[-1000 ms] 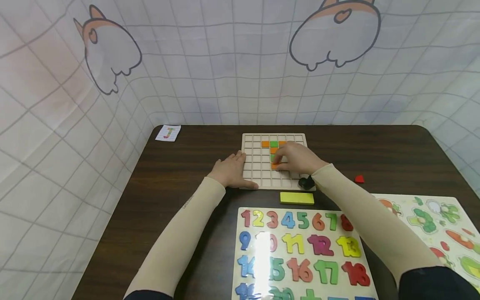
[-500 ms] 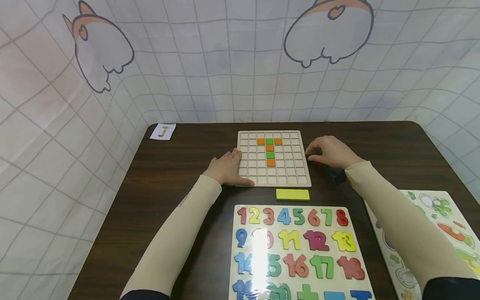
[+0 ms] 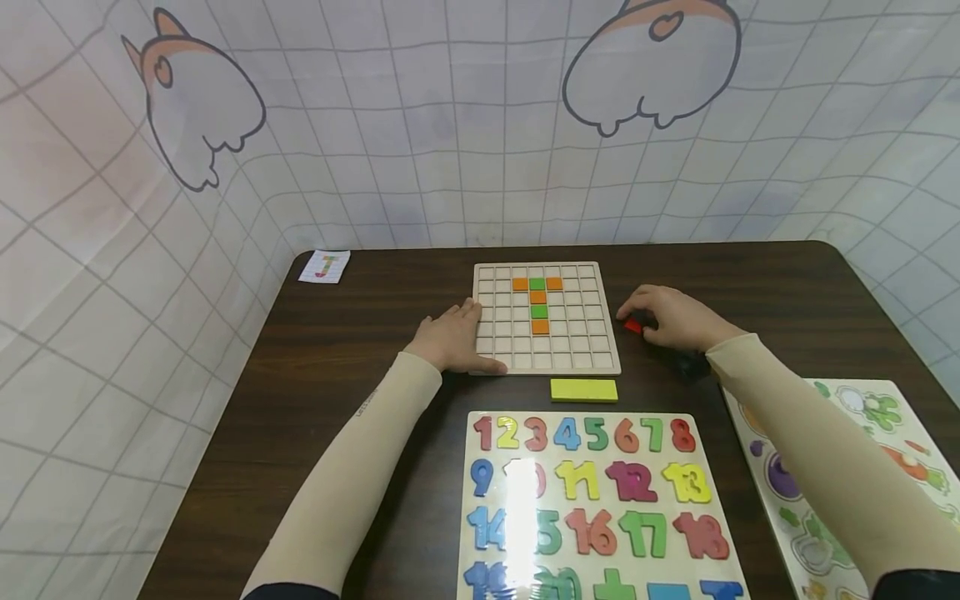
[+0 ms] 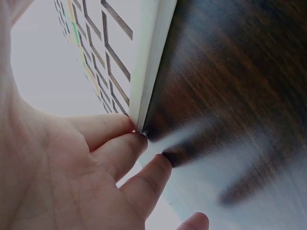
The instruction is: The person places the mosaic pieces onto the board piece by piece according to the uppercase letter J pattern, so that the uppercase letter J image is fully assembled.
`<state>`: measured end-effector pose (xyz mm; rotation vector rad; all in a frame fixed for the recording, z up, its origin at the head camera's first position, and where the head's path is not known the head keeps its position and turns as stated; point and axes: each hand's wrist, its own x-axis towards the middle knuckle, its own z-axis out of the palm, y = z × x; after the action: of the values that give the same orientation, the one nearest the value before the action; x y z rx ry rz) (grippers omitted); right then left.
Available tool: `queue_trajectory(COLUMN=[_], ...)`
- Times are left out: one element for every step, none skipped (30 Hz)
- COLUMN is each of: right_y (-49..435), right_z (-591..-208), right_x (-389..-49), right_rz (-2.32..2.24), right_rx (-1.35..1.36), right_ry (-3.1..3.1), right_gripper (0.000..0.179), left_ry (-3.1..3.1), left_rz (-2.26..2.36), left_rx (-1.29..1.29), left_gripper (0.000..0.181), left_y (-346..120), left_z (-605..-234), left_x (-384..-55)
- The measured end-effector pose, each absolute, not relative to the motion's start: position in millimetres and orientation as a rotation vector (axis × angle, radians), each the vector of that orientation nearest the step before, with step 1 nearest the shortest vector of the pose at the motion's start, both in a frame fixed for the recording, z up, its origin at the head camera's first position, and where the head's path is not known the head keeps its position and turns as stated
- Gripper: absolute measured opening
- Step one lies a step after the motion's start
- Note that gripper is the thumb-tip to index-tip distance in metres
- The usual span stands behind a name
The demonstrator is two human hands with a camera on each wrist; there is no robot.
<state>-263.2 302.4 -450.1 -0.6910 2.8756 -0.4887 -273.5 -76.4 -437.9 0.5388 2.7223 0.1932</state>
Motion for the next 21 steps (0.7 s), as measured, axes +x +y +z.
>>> queue_trajectory(right_y=[302.2, 302.2, 302.3, 302.6, 302.7, 303.1, 303.3, 303.7, 303.8, 303.7, 303.5, 303.5, 303.4, 303.0, 302.6, 302.4, 302.4, 302.2, 302.0, 301.9, 302.0], right_z=[-450.5, -450.6, -450.5, -450.1, -449.6, -449.0, -448.1, -447.6, -447.2, -446.7, -446.5, -446.6, -447.0, -447.2, -447.5, -448.1, -448.9, -449.6, -450.2, -450.8, -451.5], right_x=[-262.6, -261.8, -261.2, -260.5, -259.8, -259.1, -258.5, -258.3, -258.1, -257.8, -257.5, -257.5, -257.5, -257.5, -257.4, -257.5, -257.7, -257.7, -257.8, -257.8, -257.9], right_rz=[-0.476, -0.466, -0.449, -0.432, -0.411, -0.392, -0.374, -0.359, -0.351, -0.354, -0.358, -0.366, -0.374, -0.382, -0.390, -0.392, -0.389, -0.388, -0.393, -0.394, -0.395], right_rx=[-0.695, -0.690, -0.684, -0.675, -0.663, -0.650, -0.636, -0.628, -0.625, -0.626, -0.631, -0.640, -0.654, -0.667, -0.676, -0.684, -0.687, -0.687, -0.688, -0.684, -0.682], right_ry=[2.880, 2.885, 2.893, 2.902, 2.913, 2.923, 2.932, 2.938, 2.940, 2.939, 2.936, 2.931, 2.926, 2.923, 2.920, 2.919, 2.921, 2.922, 2.922, 2.924, 2.925], right_gripper=[0.036, 0.034, 0.032, 0.030, 0.028, 0.027, 0.026, 0.025, 0.025, 0.025, 0.026, 0.026, 0.027, 0.027, 0.027, 0.027, 0.026, 0.026, 0.025, 0.025, 0.025], left_ry=[2.722, 2.723, 2.724, 2.725, 2.724, 2.724, 2.723, 2.724, 2.724, 2.725, 2.726, 2.728, 2.729, 2.731, 2.731, 2.730, 2.728, 2.725, 2.721, 2.719, 2.718], left_rz=[0.194, 0.191, 0.191, 0.190, 0.187, 0.187, 0.187, 0.186, 0.186, 0.186, 0.185, 0.185, 0.186, 0.186, 0.187, 0.188, 0.189, 0.190, 0.191, 0.191, 0.192], left_rx=[0.540, 0.541, 0.542, 0.542, 0.543, 0.543, 0.542, 0.542, 0.542, 0.543, 0.543, 0.543, 0.544, 0.544, 0.543, 0.540, 0.538, 0.536, 0.535, 0.534, 0.533], left_gripper=[0.123, 0.123, 0.123, 0.123, 0.123, 0.123, 0.123, 0.123, 0.123, 0.123, 0.123, 0.123, 0.122, 0.122, 0.122, 0.122, 0.122, 0.122, 0.122, 0.123, 0.123], left_y=[-76.4, -76.4, -76.3, -76.2, -76.1, -76.1, -76.1, -76.0, -76.1, -76.0, -76.0, -76.0, -76.0, -75.9, -76.0, -76.0, -76.0, -76.0, -76.0, -75.9, -75.8], left_z=[-437.9, -438.0, -438.2, -438.2, -438.4, -438.7, -438.6, -438.6, -438.5, -438.3, -438.2, -438.0, -437.6, -437.3, -437.1, -436.9, -436.9, -436.9, -436.9, -437.0, -437.0], left_x=[-273.4, -273.4, -273.5, -273.4, -273.3, -273.4, -273.5, -273.5, -273.6, -273.5, -273.6, -273.6, -273.5, -273.5, -273.4, -273.2, -273.1, -272.9, -272.7, -272.6, -272.5])
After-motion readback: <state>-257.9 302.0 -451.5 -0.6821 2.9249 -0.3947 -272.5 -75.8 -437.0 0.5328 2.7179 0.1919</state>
